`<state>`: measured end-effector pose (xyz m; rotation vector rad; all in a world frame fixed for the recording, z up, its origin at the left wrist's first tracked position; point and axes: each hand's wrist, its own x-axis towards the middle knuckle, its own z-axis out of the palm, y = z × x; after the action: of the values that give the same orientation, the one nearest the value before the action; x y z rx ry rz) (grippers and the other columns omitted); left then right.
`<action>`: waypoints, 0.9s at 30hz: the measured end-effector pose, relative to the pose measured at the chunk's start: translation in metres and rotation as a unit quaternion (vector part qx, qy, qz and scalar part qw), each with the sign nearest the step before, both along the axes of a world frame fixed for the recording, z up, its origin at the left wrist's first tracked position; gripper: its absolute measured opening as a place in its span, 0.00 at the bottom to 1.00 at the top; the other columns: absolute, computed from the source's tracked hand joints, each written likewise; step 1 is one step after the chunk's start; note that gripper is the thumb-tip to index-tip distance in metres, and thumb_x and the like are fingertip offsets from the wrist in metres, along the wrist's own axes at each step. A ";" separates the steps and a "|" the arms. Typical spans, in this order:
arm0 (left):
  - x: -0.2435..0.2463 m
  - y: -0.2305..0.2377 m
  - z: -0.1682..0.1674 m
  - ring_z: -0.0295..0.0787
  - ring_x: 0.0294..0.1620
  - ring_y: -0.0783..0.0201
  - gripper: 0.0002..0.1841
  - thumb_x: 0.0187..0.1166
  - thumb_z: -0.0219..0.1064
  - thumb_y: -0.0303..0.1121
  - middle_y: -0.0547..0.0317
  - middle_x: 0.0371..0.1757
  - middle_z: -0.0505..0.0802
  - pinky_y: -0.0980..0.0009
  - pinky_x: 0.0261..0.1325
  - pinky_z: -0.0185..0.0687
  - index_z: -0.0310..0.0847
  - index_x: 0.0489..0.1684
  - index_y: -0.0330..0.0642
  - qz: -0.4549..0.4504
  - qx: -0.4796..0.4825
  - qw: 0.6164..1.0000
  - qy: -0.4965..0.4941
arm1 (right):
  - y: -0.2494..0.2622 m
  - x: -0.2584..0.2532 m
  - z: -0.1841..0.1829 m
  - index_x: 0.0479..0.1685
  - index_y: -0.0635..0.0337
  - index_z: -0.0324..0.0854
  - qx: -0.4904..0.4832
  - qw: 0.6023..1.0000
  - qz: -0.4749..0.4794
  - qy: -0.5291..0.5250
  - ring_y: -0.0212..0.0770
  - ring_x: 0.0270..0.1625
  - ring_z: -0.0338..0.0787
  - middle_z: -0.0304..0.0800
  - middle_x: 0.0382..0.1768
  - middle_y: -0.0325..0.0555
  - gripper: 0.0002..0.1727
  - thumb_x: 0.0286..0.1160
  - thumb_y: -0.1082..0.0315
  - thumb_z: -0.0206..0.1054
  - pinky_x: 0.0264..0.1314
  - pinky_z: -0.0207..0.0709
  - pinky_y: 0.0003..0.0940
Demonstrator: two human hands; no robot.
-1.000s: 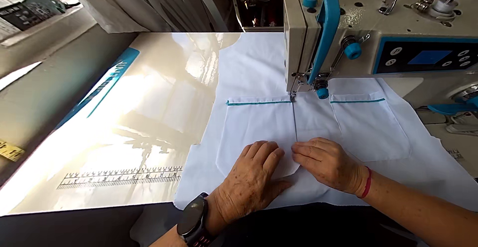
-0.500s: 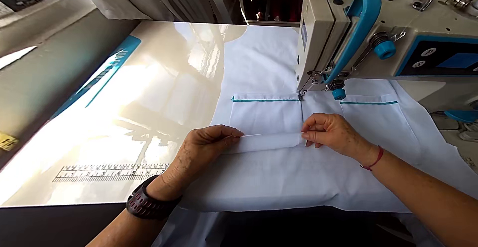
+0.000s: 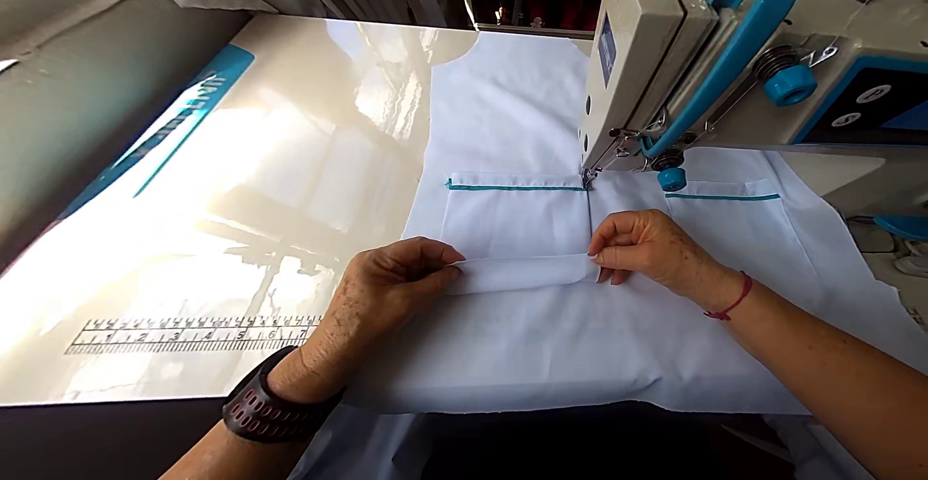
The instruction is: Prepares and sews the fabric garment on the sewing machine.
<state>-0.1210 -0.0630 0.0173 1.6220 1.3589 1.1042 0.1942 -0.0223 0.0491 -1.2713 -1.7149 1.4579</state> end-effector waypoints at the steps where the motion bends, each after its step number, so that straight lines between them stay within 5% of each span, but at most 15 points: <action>1: -0.001 0.000 -0.001 0.88 0.25 0.80 0.09 0.63 0.70 0.23 0.69 0.27 0.95 0.86 0.30 0.82 0.94 0.34 0.48 0.001 0.005 1.000 0.002 | 0.000 0.000 -0.001 0.35 0.65 0.87 0.000 1.000 0.001 0.004 0.28 0.24 0.91 0.93 0.23 0.41 0.06 0.71 0.84 0.68 0.29 0.85 0.21; 7: -0.001 -0.001 0.000 0.87 0.24 0.82 0.11 0.62 0.67 0.23 0.71 0.26 0.95 0.87 0.28 0.79 0.96 0.31 0.48 0.007 -0.006 1.000 0.017 | 0.001 0.000 0.001 0.32 0.65 0.89 -0.016 1.000 0.001 0.014 0.28 0.23 0.90 0.93 0.22 0.40 0.09 0.69 0.86 0.67 0.29 0.85 0.20; 11: 0.001 -0.003 0.008 0.86 0.24 0.83 0.10 0.68 0.63 0.34 0.76 0.24 0.93 0.86 0.26 0.76 0.94 0.34 0.53 0.003 -0.030 0.997 0.078 | 0.000 0.000 0.003 0.33 0.64 0.92 0.014 0.999 0.014 -0.037 0.26 0.25 0.90 0.93 0.23 0.39 0.10 0.73 0.82 0.65 0.32 0.84 0.19; 16: 0.008 -0.001 -0.001 0.82 0.19 0.84 0.04 0.62 0.78 0.39 0.76 0.20 0.90 0.86 0.21 0.74 0.93 0.26 0.53 0.011 0.023 0.994 0.108 | -0.011 -0.008 -0.003 0.29 0.59 0.90 0.102 0.989 -0.012 -0.108 0.24 0.24 0.84 0.88 0.21 0.35 0.05 0.66 0.69 0.80 0.28 0.75 0.19; 20: 0.004 -0.002 -0.003 0.90 0.28 0.77 0.16 0.56 0.78 0.31 0.70 0.28 0.94 0.83 0.32 0.85 0.90 0.45 0.47 -0.025 0.002 0.999 0.035 | -0.021 -0.008 -0.011 0.46 0.60 0.86 0.107 0.990 -0.027 -0.088 0.26 0.31 0.89 0.92 0.30 0.38 0.14 0.62 0.73 0.81 0.37 0.83 0.21; 22: -0.001 -0.004 -0.008 0.90 0.33 0.80 0.15 0.60 0.76 0.33 0.72 0.32 0.95 0.85 0.37 0.86 0.92 0.46 0.45 -0.057 0.062 0.995 0.061 | -0.025 -0.005 -0.017 0.40 0.60 0.92 0.169 0.983 -0.017 -0.073 0.22 0.32 0.88 0.93 0.30 0.36 0.08 0.63 0.73 0.79 0.37 0.81 0.16; 24: -0.007 -0.005 -0.015 0.89 0.42 0.83 0.08 0.66 0.71 0.36 0.71 0.37 0.94 0.89 0.47 0.83 0.95 0.35 0.47 -0.092 0.205 0.962 0.156 | -0.027 -0.002 -0.031 0.31 0.57 0.95 0.334 0.940 0.010 -0.071 0.19 0.36 0.89 0.93 0.31 0.34 0.04 0.63 0.70 0.74 0.40 0.81 0.12; 27: -0.013 -0.009 -0.019 0.85 0.44 0.70 0.11 0.77 0.62 0.32 0.64 0.36 0.91 0.79 0.49 0.79 0.94 0.33 0.51 -0.157 0.348 0.882 0.276 | -0.028 0.007 -0.046 0.32 0.55 0.93 0.575 0.802 0.090 -0.137 0.34 0.44 0.91 0.94 0.33 0.39 0.11 0.75 0.71 0.64 0.50 0.81 0.25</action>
<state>-0.1339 -0.0718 -0.0014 2.7407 0.9886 1.0246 0.2008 -0.0501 0.0030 -0.6141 -2.3331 0.0724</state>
